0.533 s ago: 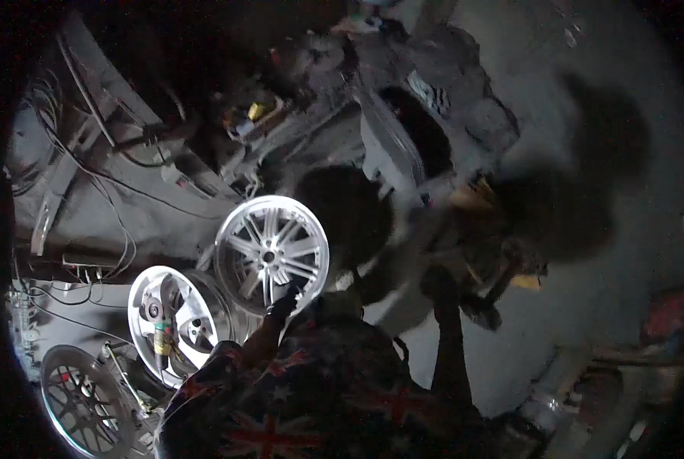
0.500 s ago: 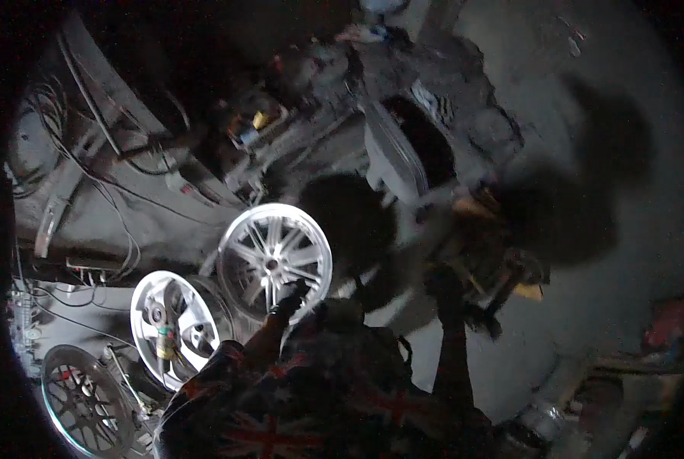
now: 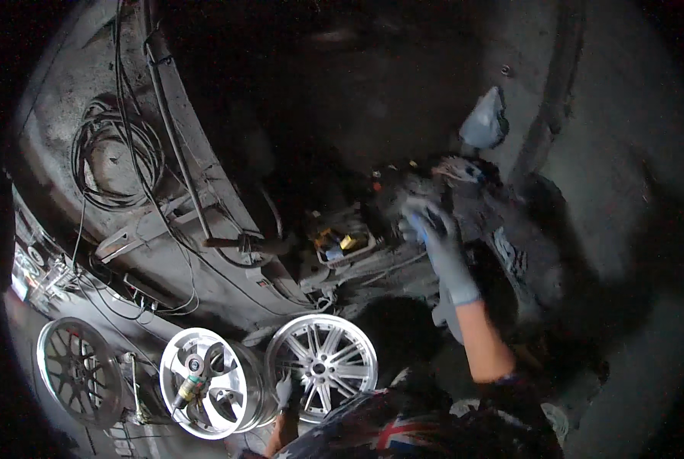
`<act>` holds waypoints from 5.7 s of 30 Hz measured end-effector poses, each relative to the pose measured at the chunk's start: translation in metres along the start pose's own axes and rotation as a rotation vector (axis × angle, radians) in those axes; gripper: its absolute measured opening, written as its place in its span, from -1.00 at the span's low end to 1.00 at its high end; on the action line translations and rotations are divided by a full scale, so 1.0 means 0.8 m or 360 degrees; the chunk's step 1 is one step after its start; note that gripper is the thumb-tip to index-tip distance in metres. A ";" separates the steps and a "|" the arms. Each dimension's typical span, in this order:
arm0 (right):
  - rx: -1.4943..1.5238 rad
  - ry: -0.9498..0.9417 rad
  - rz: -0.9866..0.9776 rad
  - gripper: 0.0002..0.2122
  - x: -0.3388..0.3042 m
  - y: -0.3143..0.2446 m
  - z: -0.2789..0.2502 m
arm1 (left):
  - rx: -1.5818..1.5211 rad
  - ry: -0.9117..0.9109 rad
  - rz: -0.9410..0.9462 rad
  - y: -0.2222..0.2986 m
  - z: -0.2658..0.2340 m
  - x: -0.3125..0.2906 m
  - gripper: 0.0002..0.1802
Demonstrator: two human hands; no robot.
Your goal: The person picks up a car wheel and uses an angle grinder with a polishing pad to smooth and polish the wheel's surface. They rotate the wheel to access different areas and later switch to a different polishing pad to continue the work.
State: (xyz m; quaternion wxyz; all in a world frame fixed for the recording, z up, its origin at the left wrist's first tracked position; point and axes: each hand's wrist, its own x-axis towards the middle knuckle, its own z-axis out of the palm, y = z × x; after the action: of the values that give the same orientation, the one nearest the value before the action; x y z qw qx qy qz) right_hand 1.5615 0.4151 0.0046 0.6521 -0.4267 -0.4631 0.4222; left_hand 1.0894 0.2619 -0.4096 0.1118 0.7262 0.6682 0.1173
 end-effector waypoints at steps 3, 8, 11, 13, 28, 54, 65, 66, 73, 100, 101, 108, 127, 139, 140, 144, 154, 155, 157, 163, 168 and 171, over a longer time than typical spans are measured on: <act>-0.0027 -0.0034 -0.0368 -0.60 0.137 -0.025 0.009 | 0.0005 -0.0026 -0.0373 0.057 -0.072 0.018 -0.81; -0.0254 -0.0072 -0.0931 -0.54 0.369 -0.055 0.069 | -0.0260 0.0405 -0.0792 0.105 -0.133 0.127 -0.80; -0.0737 -0.0025 -0.1431 -0.54 0.504 -0.103 0.090 | -0.0333 0.0605 -0.0896 0.128 -0.155 0.211 -0.80; -0.0912 -0.0012 -0.1541 -0.54 0.591 -0.123 0.091 | -0.0388 0.0676 -0.0923 0.144 -0.158 0.271 -0.79; -0.2816 0.0313 -0.2454 -0.67 0.922 -0.178 0.081 | -0.0486 0.0920 -0.1183 0.171 -0.176 0.331 -0.75; -0.1156 0.0351 -0.2495 -0.34 0.824 -0.167 0.151 | -0.0796 0.1200 -0.1398 0.199 -0.180 0.295 -0.66; 0.0113 -0.0864 -0.1456 -0.23 0.459 -0.038 0.178 | -0.2223 0.1513 -0.0749 0.376 -0.339 0.343 -0.56; 0.0374 -0.1071 -0.1030 -0.24 0.425 -0.020 0.176 | -0.2369 0.1495 -0.0544 0.395 -0.355 0.364 -0.48; 0.1164 -0.1328 0.1509 -0.48 0.186 0.094 0.126 | -0.2055 0.1349 -0.0009 0.457 -0.379 0.281 0.39; -0.0470 -0.2493 -0.1342 -0.56 -0.035 0.012 0.116 | -0.1756 0.1590 -0.0493 0.430 -0.256 0.004 0.34; -0.0501 -0.2469 -0.1421 -0.58 -0.036 0.017 0.112 | -0.1633 0.1560 -0.0482 0.429 -0.257 0.004 0.36; -0.0383 -0.2202 -0.1664 -0.69 -0.042 0.022 0.084 | -0.1338 0.1540 -0.0475 0.436 -0.256 0.007 0.34; -0.0720 -0.2574 -0.0782 -0.63 -0.051 0.023 0.062 | -0.1541 0.1398 -0.0404 0.449 -0.240 -0.002 0.18; -0.0415 -0.2364 -0.0981 -0.61 -0.058 0.040 0.072 | -0.1418 0.1494 -0.0535 0.443 -0.235 -0.016 0.23; -0.0387 -0.2345 -0.1009 -0.63 -0.059 0.041 0.071 | -0.1426 0.1509 -0.0536 0.444 -0.235 -0.016 0.24; -0.0311 -0.2302 -0.1005 -0.65 -0.062 0.044 0.068 | -0.1493 0.1521 -0.0538 0.443 -0.235 -0.013 0.24; -0.0365 -0.2237 -0.0693 -0.56 -0.054 0.029 0.064 | -0.1318 0.1398 -0.0508 0.444 -0.250 -0.010 0.34; -0.0376 -0.2301 -0.0792 -0.54 -0.049 0.031 0.060 | -0.1343 0.1391 -0.0511 0.446 -0.251 -0.009 0.34; -0.0405 -0.2306 -0.0932 -0.54 -0.046 0.036 0.053 | -0.1340 0.1366 -0.0512 0.450 -0.253 -0.009 0.33; -0.0447 -0.2227 -0.1089 -0.55 -0.046 0.036 0.036 | -0.1167 0.1386 -0.0424 0.456 -0.259 -0.004 0.28; -0.0474 -0.2183 -0.1061 -0.68 -0.047 0.048 0.023 | -0.0817 0.1293 -0.0368 0.456 -0.266 -0.006 0.23; -0.0462 -0.2325 -0.0845 -0.75 -0.042 0.048 0.024 | -0.0820 0.1197 -0.0371 0.458 -0.265 -0.007 0.22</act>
State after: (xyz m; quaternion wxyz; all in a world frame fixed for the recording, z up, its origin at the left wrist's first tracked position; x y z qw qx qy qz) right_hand 1.5298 0.3976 -0.0362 0.1997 0.0026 -0.9108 0.3612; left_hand 1.3671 0.2277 -0.0916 0.0510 0.5019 0.6885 0.5210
